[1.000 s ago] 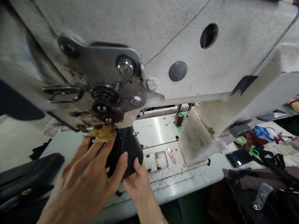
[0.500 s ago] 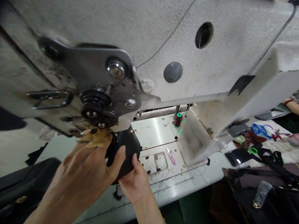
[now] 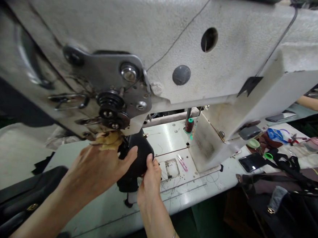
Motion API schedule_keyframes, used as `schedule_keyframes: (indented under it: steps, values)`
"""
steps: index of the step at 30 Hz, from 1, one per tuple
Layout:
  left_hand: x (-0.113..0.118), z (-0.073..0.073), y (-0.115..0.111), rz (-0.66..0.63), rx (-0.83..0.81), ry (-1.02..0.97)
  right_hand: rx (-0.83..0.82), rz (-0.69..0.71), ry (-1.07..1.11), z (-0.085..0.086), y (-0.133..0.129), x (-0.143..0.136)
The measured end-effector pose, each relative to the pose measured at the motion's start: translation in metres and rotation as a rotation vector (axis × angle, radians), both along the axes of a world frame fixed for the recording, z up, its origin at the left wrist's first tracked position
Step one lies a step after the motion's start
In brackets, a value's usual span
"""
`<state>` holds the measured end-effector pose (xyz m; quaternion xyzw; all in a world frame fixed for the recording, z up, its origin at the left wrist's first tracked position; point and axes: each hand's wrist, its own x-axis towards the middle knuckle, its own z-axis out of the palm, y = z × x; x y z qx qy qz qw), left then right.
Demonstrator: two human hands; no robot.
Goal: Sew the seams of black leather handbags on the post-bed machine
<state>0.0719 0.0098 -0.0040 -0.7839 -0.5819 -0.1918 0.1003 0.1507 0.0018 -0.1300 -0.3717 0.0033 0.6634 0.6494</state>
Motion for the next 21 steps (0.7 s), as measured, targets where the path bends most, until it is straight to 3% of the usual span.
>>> schedule_keyframes:
  steps: [3, 7, 11, 13, 16, 21]
  values:
    - [-0.013, 0.002, -0.017, -0.050, 0.063, 0.122, 0.004, -0.011, -0.038, -0.005, 0.001, -0.001]
    - [-0.038, 0.003, -0.032, -0.237, 0.250, 0.166, -0.017, -0.037, -0.096, -0.013, 0.002, 0.006]
    - [-0.048, 0.007, -0.029, -0.314, 0.208, 0.096, -0.004, -0.171, -0.244, 0.005, 0.001, 0.019]
    - [-0.050, 0.009, -0.026, -0.288, 0.175, 0.036, 0.129, -0.067, -0.286, 0.026, 0.000, 0.025]
    - [-0.051, 0.011, -0.023, -0.240, 0.125, -0.027, 0.269, 0.210, -0.250, 0.055, 0.004, 0.034]
    - [-0.047, 0.016, -0.020, -0.192, 0.100, -0.002, 0.247, 0.426, -0.182, 0.071, 0.017, 0.044]
